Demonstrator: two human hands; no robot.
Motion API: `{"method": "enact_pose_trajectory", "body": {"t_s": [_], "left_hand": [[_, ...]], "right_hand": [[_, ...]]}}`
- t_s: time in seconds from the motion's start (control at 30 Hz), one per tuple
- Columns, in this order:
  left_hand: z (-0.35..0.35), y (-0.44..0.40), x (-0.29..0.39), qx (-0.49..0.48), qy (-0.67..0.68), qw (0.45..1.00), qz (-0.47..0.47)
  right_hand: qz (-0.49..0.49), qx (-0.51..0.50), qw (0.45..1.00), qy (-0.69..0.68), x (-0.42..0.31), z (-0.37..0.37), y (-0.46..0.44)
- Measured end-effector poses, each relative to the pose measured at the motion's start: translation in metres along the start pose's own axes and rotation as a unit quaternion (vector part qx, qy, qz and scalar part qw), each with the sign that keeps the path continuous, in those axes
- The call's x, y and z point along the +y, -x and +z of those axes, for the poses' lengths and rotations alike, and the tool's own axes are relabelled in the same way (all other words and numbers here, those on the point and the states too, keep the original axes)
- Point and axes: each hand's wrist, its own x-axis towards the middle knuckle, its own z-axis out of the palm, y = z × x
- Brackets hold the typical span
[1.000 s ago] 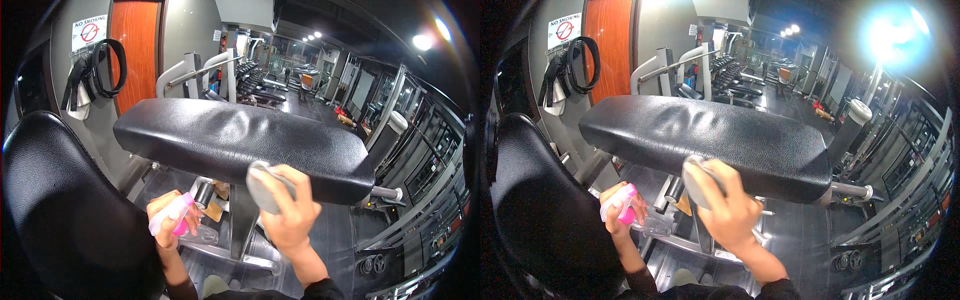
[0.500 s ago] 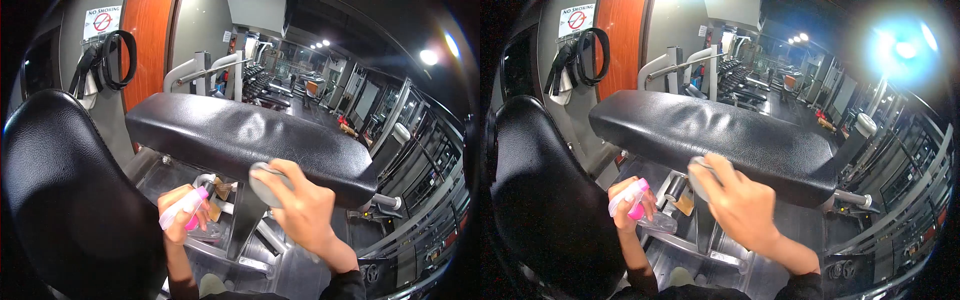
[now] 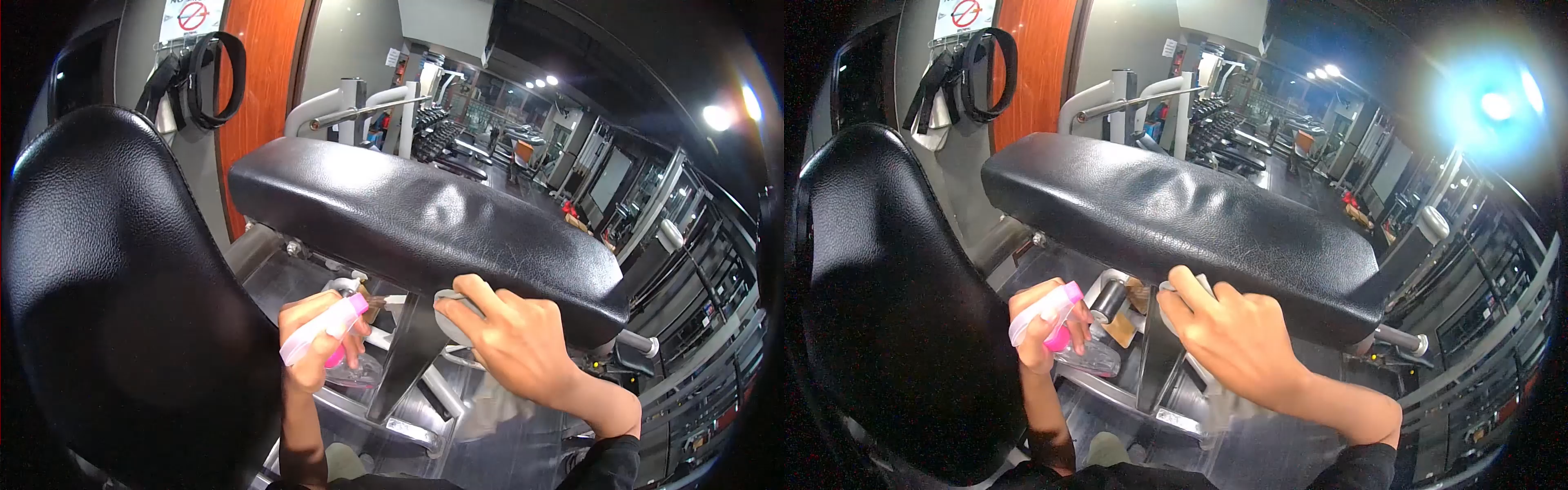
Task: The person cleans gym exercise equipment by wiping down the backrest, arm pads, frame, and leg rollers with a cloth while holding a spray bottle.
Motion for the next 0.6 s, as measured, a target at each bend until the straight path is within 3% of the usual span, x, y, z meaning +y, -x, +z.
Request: {"method": "enact_pose_trajectory", "body": {"t_s": [0.3,0.37,0.5,0.6], "left_hand": [[0.003,-0.001,0.0,0.027,-0.014,1.0,0.004],[0.004,-0.001,0.002,0.043,-0.018,0.999,-0.012],[0.005,-0.004,0.0,0.059,-0.021,0.998,-0.003],[0.013,0.0,0.002,0.1,-0.005,0.995,-0.016]], "right_hand": [[-0.129,0.122,0.984,-0.017,-0.007,0.028,-0.088],[-0.136,0.097,0.986,0.0,-0.009,0.021,-0.087],[-0.124,-0.068,0.989,0.035,-0.002,-0.004,-0.063],[-0.129,-0.091,0.987,0.008,0.004,-0.012,-0.071]]}}
